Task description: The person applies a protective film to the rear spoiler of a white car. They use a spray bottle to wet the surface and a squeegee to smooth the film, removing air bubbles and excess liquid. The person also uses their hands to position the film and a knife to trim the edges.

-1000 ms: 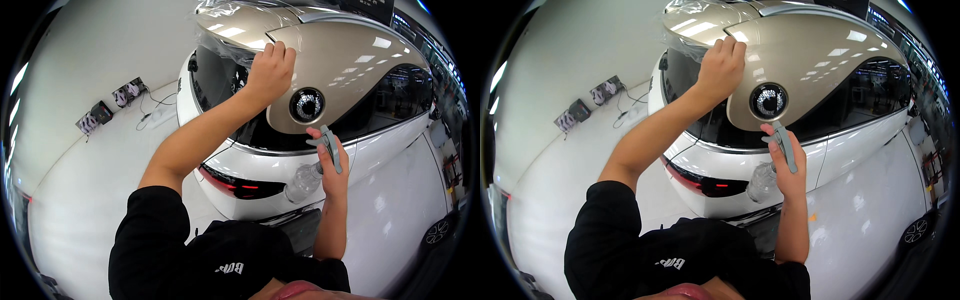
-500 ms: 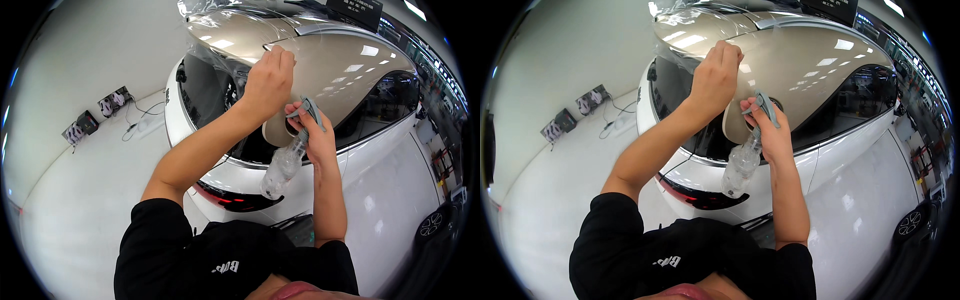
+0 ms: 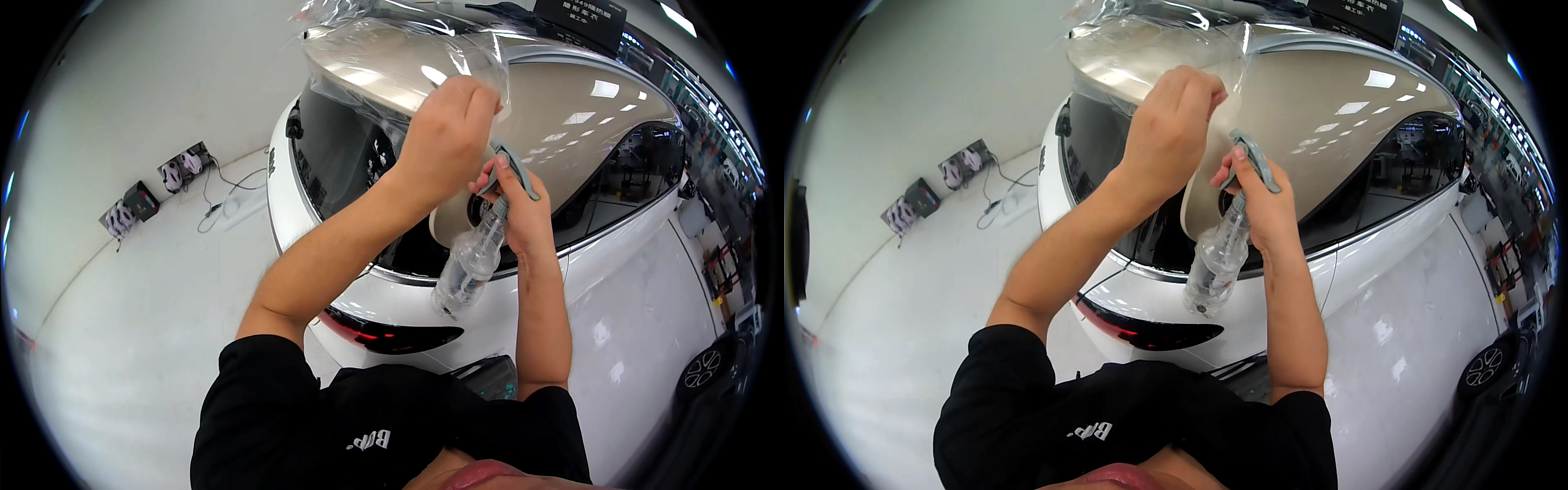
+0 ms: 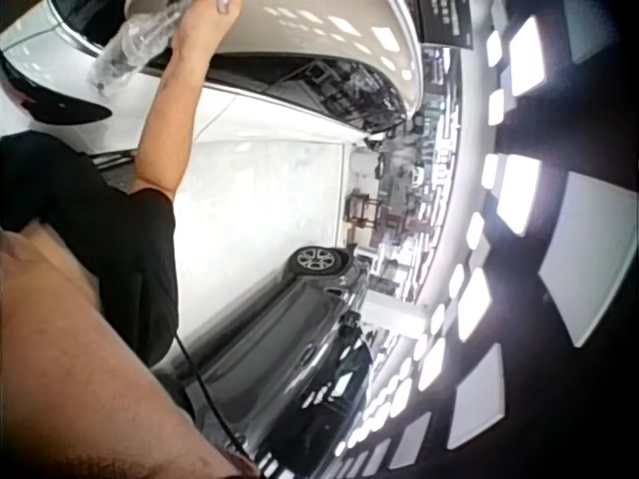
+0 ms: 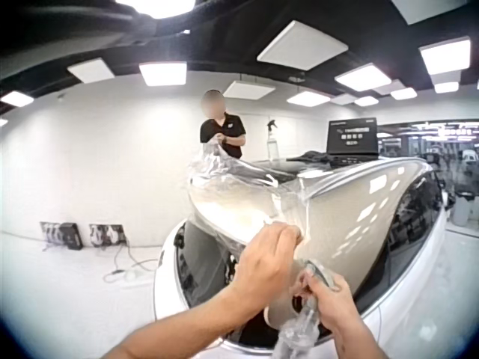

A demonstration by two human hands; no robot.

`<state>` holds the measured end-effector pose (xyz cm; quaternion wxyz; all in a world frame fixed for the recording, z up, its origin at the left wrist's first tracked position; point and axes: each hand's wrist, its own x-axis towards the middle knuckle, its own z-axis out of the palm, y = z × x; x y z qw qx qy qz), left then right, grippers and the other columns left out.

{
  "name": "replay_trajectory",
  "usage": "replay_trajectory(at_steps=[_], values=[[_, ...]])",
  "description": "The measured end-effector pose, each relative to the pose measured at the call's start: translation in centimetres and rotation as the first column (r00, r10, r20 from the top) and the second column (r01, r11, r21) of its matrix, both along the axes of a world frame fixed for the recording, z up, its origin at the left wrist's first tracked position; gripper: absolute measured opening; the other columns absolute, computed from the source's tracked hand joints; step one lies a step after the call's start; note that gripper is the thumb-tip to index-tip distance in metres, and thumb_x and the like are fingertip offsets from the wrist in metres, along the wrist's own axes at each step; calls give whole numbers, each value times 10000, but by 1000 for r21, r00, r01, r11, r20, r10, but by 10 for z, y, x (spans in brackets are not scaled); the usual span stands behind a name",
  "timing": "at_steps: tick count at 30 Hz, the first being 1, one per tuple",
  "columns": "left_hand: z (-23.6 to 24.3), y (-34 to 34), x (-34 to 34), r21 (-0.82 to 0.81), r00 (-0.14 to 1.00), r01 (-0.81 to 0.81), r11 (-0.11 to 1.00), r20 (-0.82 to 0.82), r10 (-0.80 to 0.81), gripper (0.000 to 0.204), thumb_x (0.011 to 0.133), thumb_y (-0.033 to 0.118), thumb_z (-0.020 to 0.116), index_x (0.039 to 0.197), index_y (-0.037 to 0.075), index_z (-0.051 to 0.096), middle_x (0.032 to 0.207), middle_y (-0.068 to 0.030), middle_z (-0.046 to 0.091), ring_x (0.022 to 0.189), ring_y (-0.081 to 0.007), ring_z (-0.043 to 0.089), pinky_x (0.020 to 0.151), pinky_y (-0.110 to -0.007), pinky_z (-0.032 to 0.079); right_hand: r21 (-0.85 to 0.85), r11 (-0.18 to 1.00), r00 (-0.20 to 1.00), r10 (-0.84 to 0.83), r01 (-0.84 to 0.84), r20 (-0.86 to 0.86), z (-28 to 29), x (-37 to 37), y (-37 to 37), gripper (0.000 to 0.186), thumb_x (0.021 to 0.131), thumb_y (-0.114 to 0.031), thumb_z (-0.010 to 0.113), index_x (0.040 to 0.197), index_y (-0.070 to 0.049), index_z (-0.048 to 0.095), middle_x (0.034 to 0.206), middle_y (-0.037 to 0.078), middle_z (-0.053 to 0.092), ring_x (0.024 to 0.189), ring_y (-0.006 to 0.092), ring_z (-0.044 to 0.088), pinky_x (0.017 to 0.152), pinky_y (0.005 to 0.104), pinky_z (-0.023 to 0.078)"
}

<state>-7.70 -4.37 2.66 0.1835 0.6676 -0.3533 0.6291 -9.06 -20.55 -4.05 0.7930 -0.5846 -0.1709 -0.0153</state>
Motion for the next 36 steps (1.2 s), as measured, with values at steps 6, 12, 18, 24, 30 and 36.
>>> replay_trajectory(at_steps=[6,12,18,24,30,36], values=[[-25,-2,-6,150,983,15,989,-182,13,298,708,4,715,985,10,602,942,-124,615,866,-314,628,757,-384,528,-53,998,1000,-15,16,22,-8,15,4,326,1022,-331,617,952,-17,675,845,43,656,801,153,634,775,312,484],[-34,-1,-4,214,969,-4,977,-242,56,340,680,30,739,996,19,614,971,-118,619,885,-309,634,772,-375,534,-115,991,996,71,-65,55,-20,19,-3,364,1022,-364,617,929,-15,663,826,50,644,757,153,614,767,306,487],[-39,-2,2,207,976,10,978,-215,35,322,699,48,731,999,20,618,974,-115,612,889,-301,633,770,-376,536,-40,998,994,52,-48,96,-28,21,-6,373,1028,-362,607,903,-12,646,785,52,622,729,157,619,727,313,506],[-46,-1,-1,211,970,8,978,-240,44,241,771,46,703,997,18,625,959,-106,615,884,-298,632,760,-377,535,-43,999,1000,28,-27,12,-34,12,-6,369,1038,-350,588,914,-7,644,787,49,624,747,154,628,752,308,516],[-57,2,12,232,978,0,973,-205,49,153,824,42,695,965,36,634,921,-100,625,855,-291,640,733,-384,530,141,988,996,-55,64,-64,-49,1,-24,380,1025,-369,611,869,-22,616,722,16,553,601,139,540,705,346,563],[-85,4,42,302,983,-25,953,-165,78,131,830,61,732,935,55,654,915,-78,652,844,-281,644,738,-391,531,-78,995,984,-76,64,-159,-87,-94,-70,259,959,-209,688,1125,-11,665,1027,77,687,1006,194,667,799,334,586]])
